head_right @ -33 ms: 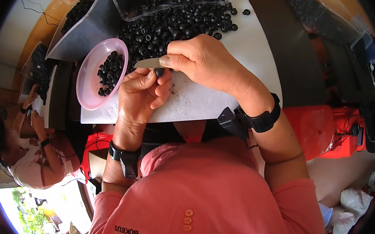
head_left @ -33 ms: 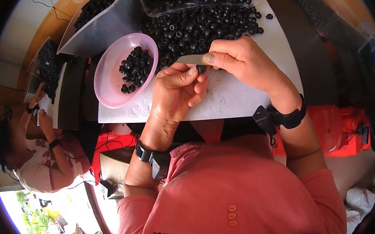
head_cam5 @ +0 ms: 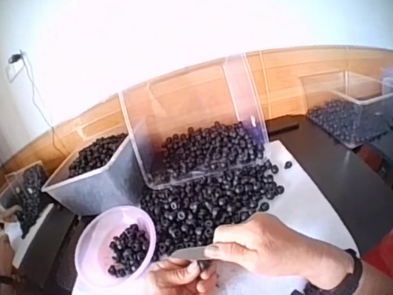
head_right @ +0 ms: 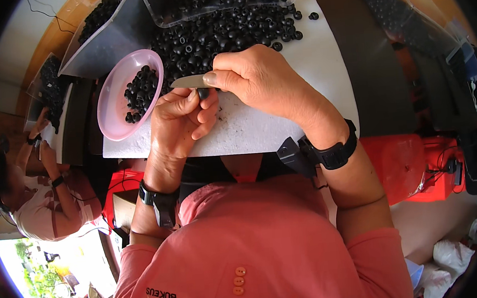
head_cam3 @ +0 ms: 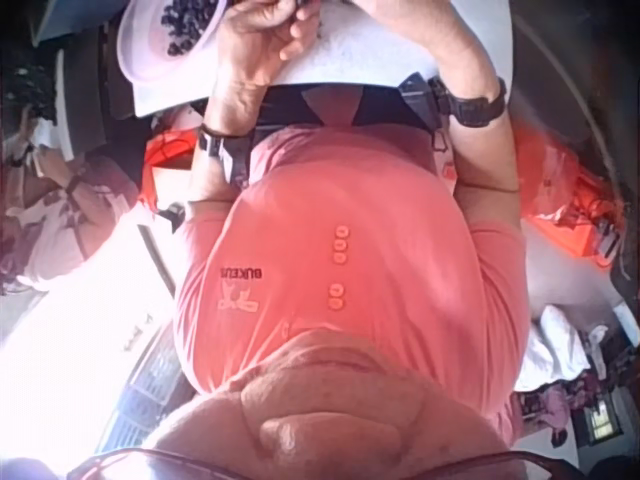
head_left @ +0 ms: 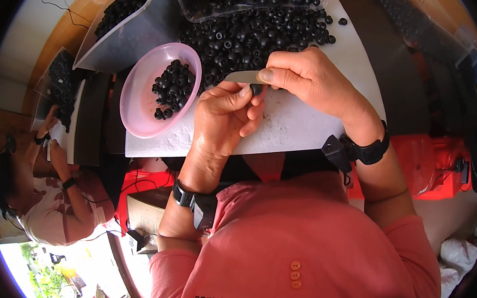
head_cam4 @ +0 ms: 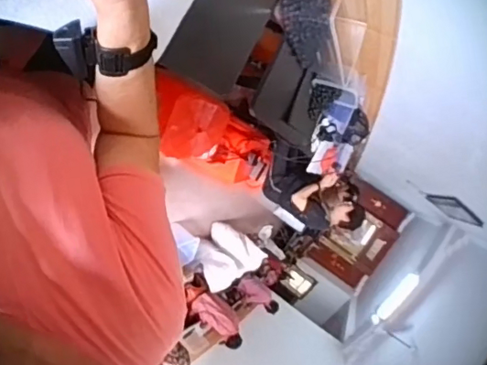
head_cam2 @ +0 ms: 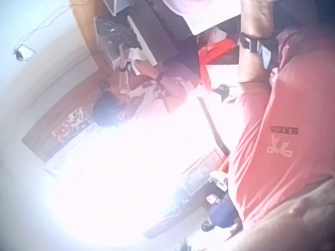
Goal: The person is trimming flash from small black circular rubber parts using a small utility knife.
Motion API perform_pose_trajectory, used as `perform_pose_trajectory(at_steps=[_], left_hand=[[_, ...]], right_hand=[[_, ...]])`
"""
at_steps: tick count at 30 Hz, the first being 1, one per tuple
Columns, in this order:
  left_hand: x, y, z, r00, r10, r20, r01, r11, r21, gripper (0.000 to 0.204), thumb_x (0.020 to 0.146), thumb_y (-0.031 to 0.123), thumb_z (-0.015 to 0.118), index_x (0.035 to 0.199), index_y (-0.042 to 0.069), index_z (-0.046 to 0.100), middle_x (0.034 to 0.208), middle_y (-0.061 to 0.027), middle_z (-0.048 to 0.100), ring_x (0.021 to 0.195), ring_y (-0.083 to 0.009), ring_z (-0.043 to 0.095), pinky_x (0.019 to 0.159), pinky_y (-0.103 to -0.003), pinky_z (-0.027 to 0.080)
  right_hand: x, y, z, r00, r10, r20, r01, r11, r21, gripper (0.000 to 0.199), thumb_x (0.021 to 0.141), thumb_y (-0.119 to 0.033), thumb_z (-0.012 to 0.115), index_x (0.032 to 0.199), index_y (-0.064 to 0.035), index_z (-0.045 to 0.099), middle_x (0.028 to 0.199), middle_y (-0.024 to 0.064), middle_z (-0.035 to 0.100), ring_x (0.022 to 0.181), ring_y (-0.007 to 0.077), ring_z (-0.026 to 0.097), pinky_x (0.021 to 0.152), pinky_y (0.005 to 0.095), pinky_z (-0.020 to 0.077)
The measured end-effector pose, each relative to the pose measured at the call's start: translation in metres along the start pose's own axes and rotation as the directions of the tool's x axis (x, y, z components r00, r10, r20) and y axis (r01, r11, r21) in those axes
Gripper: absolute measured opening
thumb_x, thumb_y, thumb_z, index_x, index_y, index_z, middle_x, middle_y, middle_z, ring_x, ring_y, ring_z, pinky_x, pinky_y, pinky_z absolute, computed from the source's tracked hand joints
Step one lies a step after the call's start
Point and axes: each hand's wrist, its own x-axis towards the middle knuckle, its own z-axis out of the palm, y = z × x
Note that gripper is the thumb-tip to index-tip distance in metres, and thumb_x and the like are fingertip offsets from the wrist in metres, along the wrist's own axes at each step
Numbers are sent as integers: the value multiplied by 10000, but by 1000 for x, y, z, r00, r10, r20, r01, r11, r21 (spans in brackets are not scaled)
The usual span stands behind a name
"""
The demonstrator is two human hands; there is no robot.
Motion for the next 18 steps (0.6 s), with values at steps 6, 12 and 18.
perform_pose_trajectory(at_steps=[6, 12, 18], left_hand=[[0, -3, 4, 999, 28, -24, -25, 996, 91, 293, 985, 171, 589, 1145, -74, 590, 865, -99, 542, 634, -120, 473, 393, -221, 337], [0, -2, 3, 1000, 26, 11, -27, 995, 92, 305, 988, 173, 586, 1168, -74, 589, 866, -97, 540, 634, -118, 472, 389, -214, 336], [0, -1, -3, 997, -6, 80, 8, 1000, -23, 256, 980, 98, 583, 1127, -108, 614, 862, -123, 593, 652, -151, 530, 413, -241, 352]], right_hand=[[0, 1, 0, 1000, -9, 2, 9, 1000, -7, 316, 937, -264, 649, 719, -36, 619, 528, 125, 514, 444, 212, 457, 474, 352, 356], [0, 0, 0, 1000, -26, 6, 26, 1000, 1, 322, 940, -265, 650, 711, -42, 616, 519, 122, 506, 431, 221, 440, 465, 356, 350], [-2, 3, 0, 998, -60, 9, 60, 998, -36, 327, 944, -273, 655, 706, -52, 615, 513, 118, 505, 423, 224, 432, 456, 353, 346]])
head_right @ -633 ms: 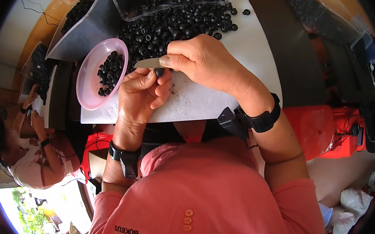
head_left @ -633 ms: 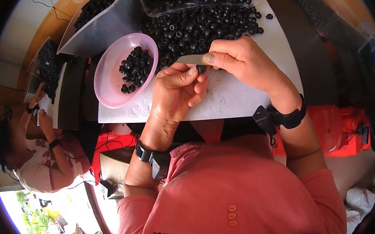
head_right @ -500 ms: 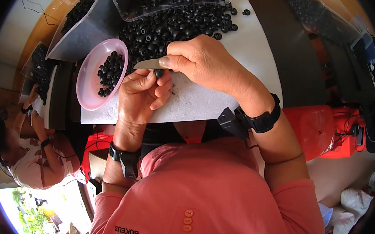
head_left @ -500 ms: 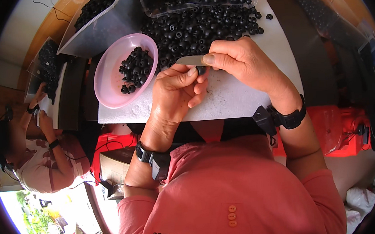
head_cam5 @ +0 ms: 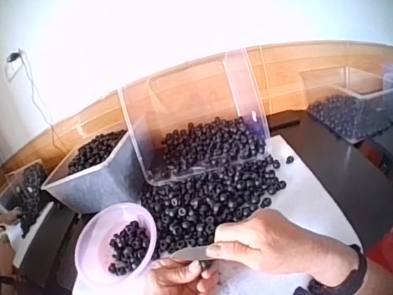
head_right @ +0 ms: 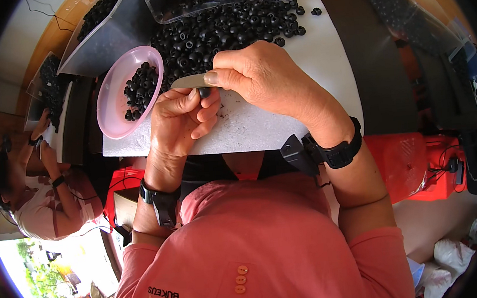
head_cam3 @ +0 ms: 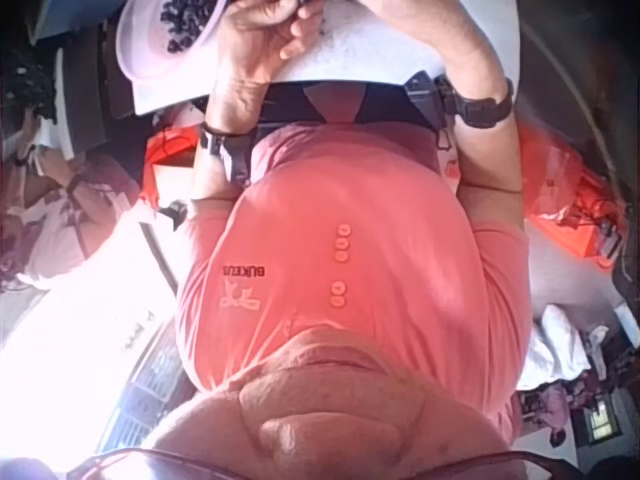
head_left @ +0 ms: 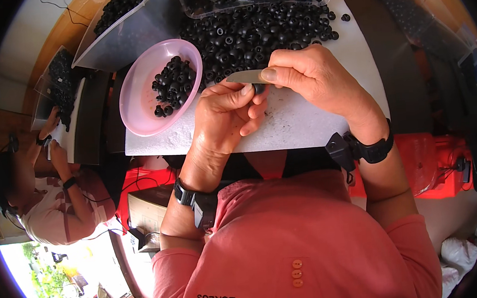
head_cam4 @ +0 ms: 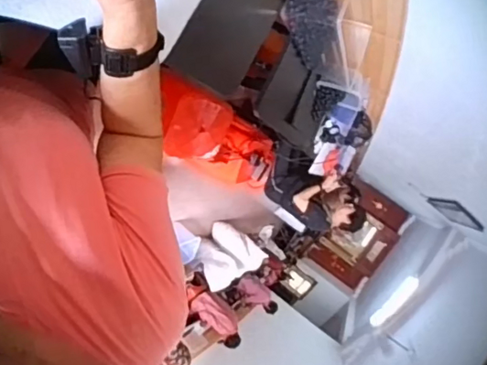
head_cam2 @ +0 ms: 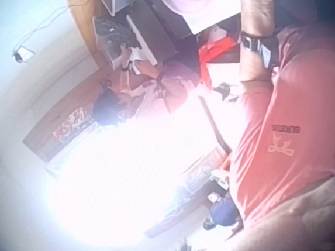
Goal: The person is trimming flash from small black circular rubber parts using a small utility knife.
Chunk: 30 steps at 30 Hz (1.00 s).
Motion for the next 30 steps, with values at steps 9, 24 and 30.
perform_pose_trajectory(at_steps=[9, 24, 30], left_hand=[[2, 1, -2, 1000, -6, 12, 6, 1000, -22, 307, 988, 132, 581, 1150, -129, 585, 866, -127, 563, 644, -137, 498, 401, -225, 349], [2, 2, -1, 1000, -13, 10, 12, 999, 33, 304, 1001, 168, 569, 1127, -108, 575, 863, -121, 546, 635, -118, 485, 387, -213, 354], [1, 2, -3, 999, -26, 24, 26, 999, -26, 324, 989, 145, 581, 1139, -142, 580, 855, -119, 555, 640, -134, 490, 401, -224, 350]], right_hand=[[1, -4, 0, 999, 34, 7, -34, 999, 18, 327, 951, -285, 646, 719, -55, 628, 514, 106, 518, 433, 219, 461, 469, 359, 365], [0, -4, 0, 998, 57, 15, -57, 998, 6, 325, 953, -299, 638, 735, -58, 639, 500, 97, 494, 431, 218, 453, 472, 362, 362], [1, -6, -2, 997, 63, 48, -63, 998, -3, 318, 953, -301, 636, 747, -60, 645, 513, 100, 507, 450, 223, 498, 483, 363, 384]])
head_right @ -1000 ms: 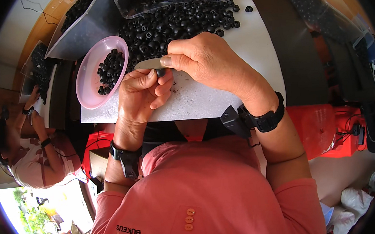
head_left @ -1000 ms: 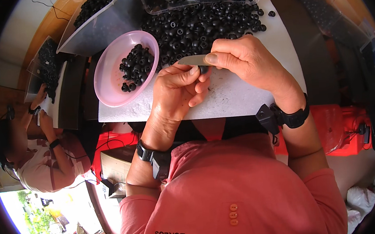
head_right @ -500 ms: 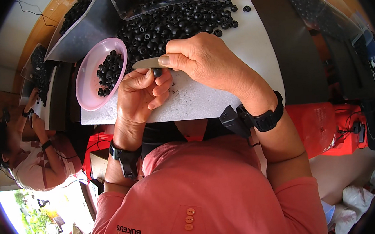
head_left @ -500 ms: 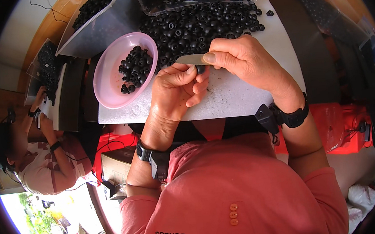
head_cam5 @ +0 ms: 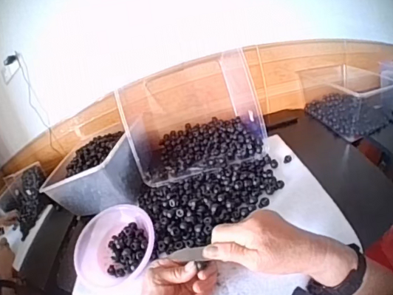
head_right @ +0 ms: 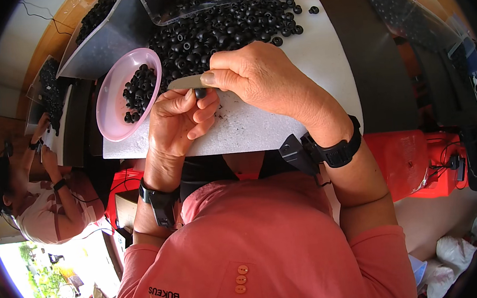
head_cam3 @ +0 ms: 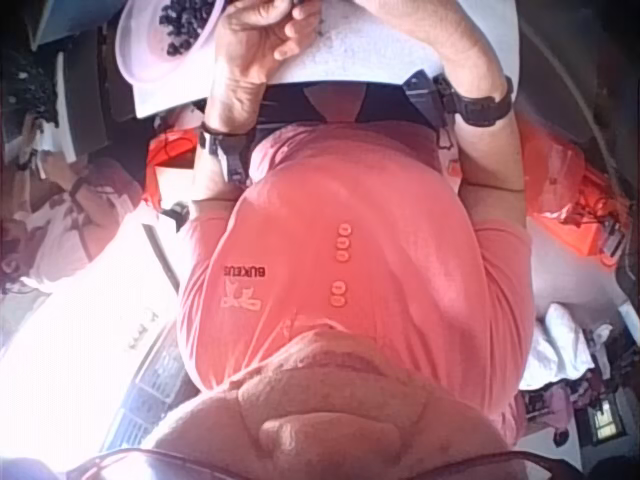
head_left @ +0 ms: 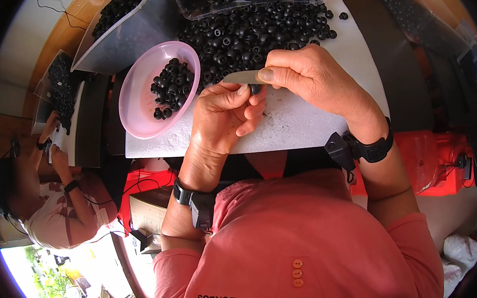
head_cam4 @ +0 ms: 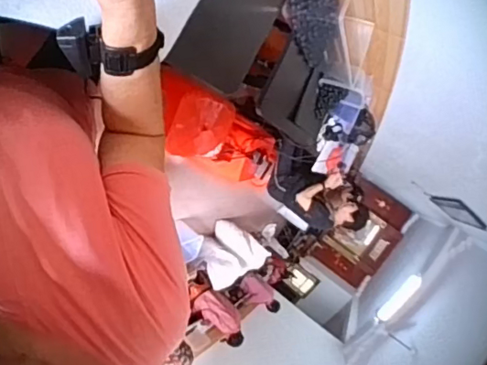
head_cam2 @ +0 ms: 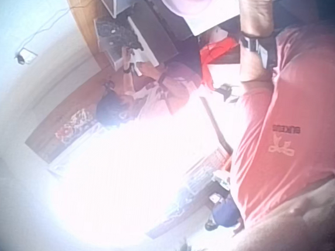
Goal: The person is trimming flash from small black circular rubber parts using a small utility knife.
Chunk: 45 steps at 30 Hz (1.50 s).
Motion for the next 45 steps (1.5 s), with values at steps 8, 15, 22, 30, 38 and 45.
perform_pose_trajectory(at_steps=[8, 15, 22, 30, 38, 45], left_hand=[[2, 2, -3, 999, -1, 36, 2, 999, -47, 320, 982, 133, 588, 1143, -144, 584, 862, -124, 559, 640, -146, 489, 406, -228, 347], [4, 0, -8, 999, -8, 34, 9, 1000, -16, 331, 967, 149, 608, 1161, -117, 569, 870, -116, 543, 648, -125, 487, 390, -214, 358], [-12, 25, 29, 955, 178, -236, -106, 952, 288, 243, 953, 89, 614, 1133, -70, 653, 851, -93, 631, 616, -124, 549, 435, -229, 369], [-33, 89, 9, 738, 664, 125, 53, -242, 969, 265, 821, 6, 707, 1085, 16, 724, 931, -46, 653, 779, -117, 591, 571, -223, 442], [15, 18, 53, 810, 368, 457, -213, -542, 813, 235, 703, 22, 810, 915, 48, 711, 945, -88, 614, 868, -285, 565, 775, -381, 467], [45, 8, 54, 865, 160, 475, -259, -668, 698, 280, 705, 7, 779, 960, 75, 684, 922, -68, 556, 896, -282, 532, 725, -411, 482]], right_hand=[[1, -4, 0, 998, 59, -4, -59, 998, 21, 317, 951, -290, 644, 737, -55, 629, 531, 113, 520, 458, 224, 492, 488, 360, 389], [1, 5, 2, 997, -79, 2, 79, 997, -4, 313, 949, -288, 644, 743, -54, 623, 559, 117, 549, 473, 245, 488, 496, 361, 390], [1, -1, -4, 984, 81, -159, -20, 935, 353, 330, 979, -290, 636, 778, -29, 626, 593, 13, 554, 522, 79, 486, 499, 273, 398], [0, -7, -17, 884, 190, -428, 94, 824, 559, 367, 1003, -286, 622, 750, -19, 627, 559, -40, 443, 491, 37, 412, 465, 213, 376], [-3, -8, -21, 852, 211, -480, 116, 817, 565, 365, 1003, -282, 621, 753, -17, 628, 552, -44, 433, 486, 34, 405, 448, 216, 357], [-2, -7, -19, 845, 193, -499, 123, 838, 532, 354, 984, -256, 628, 740, 0, 642, 508, -25, 462, 471, 38, 431, 432, 231, 332]])
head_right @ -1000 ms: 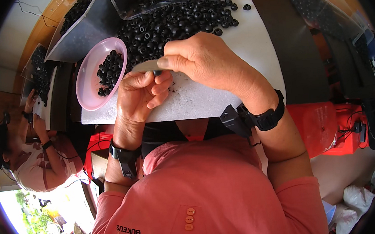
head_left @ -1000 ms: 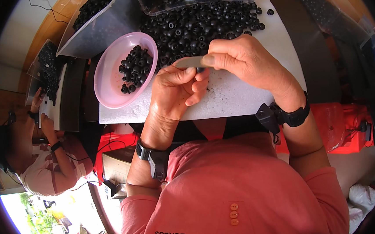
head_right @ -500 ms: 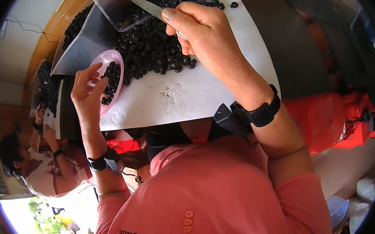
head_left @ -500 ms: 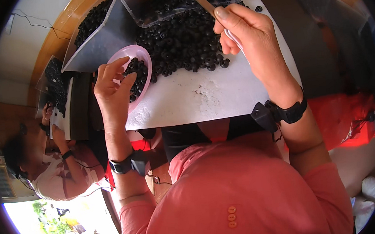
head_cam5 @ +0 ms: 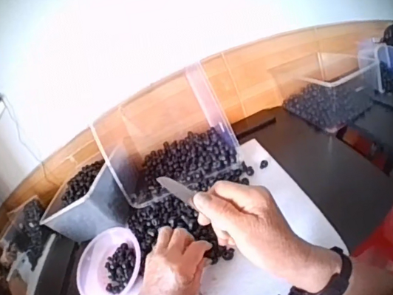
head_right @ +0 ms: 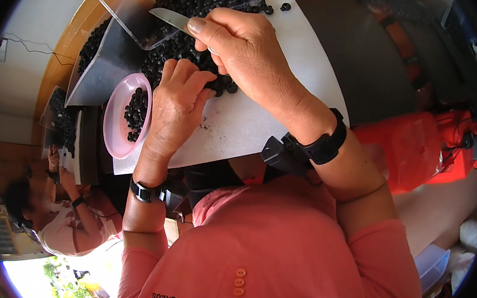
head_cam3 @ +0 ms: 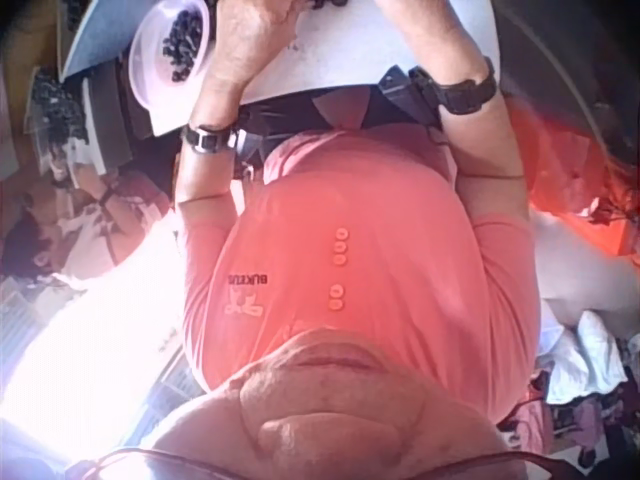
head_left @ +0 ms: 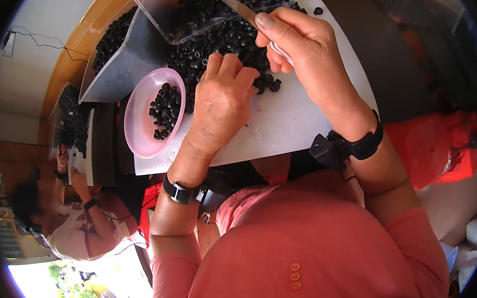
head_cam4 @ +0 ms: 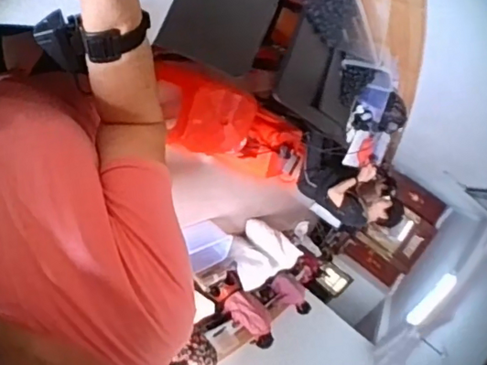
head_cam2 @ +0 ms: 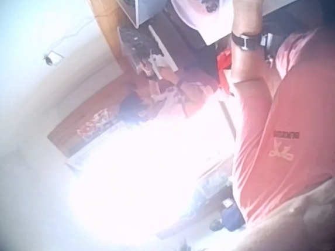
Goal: The person is trimming flash from small black circular rubber parts using a small utility knife.
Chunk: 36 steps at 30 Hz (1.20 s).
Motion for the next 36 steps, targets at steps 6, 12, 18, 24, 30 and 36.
perform_pose_trajectory(at_steps=[6, 12, 18, 24, 30, 36], left_hand=[[-1, -5, 4, 1000, 29, 1, -29, 1000, 13, 275, 716, -7, 761, 964, 70, 671, 910, -69, 556, 873, -282, 536, 703, -402, 485], [-16, 0, -15, 999, 36, -4, -36, 996, 88, 273, 702, -24, 747, 952, 34, 656, 894, -83, 554, 849, -296, 542, 671, -404, 485], [-54, -7, -18, 995, -94, 18, 94, 995, -34, 260, 703, -48, 721, 948, 11, 656, 863, -103, 573, 839, -307, 559, 704, -404, 494], [-68, -7, -8, 979, -181, -97, 160, 968, -193, 264, 700, -38, 737, 945, 26, 665, 892, -99, 596, 847, -299, 568, 711, -392, 498], [-65, -7, 0, 987, -116, -108, 115, 993, -16, 235, 711, 0, 742, 929, 32, 661, 887, -96, 590, 846, -287, 564, 691, -396, 493], [-64, -12, 0, 963, -238, -130, 202, 950, -238, 188, 774, -11, 700, 960, 17, 695, 884, -96, 598, 837, -239, 574, 669, -332, 492]], right_hand=[[-1, 2, 1, 1000, 12, 14, -12, 1000, -7, 353, 981, -260, 628, 738, -5, 641, 508, -25, 462, 469, 44, 433, 437, 231, 339], [-2, 1, 2, 999, 28, 17, -27, 999, -30, 349, 979, -264, 630, 743, -6, 644, 518, -20, 476, 469, 49, 445, 440, 230, 353], [-5, -8, 7, 992, 117, 45, -109, 982, -153, 382, 1008, -333, 604, 767, -38, 629, 555, -42, 459, 510, 54, 473, 487, 210, 357], [-2, 7, 6, 985, 104, 140, -83, 986, -148, 349, 972, -283, 633, 760, -7, 661, 550, -20, 499, 493, 41, 444, 443, 220, 354], [-3, 10, 7, 966, 167, 198, -114, 961, -251, 378, 968, -309, 633, 759, 4, 671, 534, -25, 469, 494, 43, 418, 443, 223, 336], [-3, 15, 9, 964, 122, 238, -43, 949, -311, 337, 952, -290, 662, 767, -9, 680, 522, -22, 447, 499, 55, 399, 446, 261, 327]])
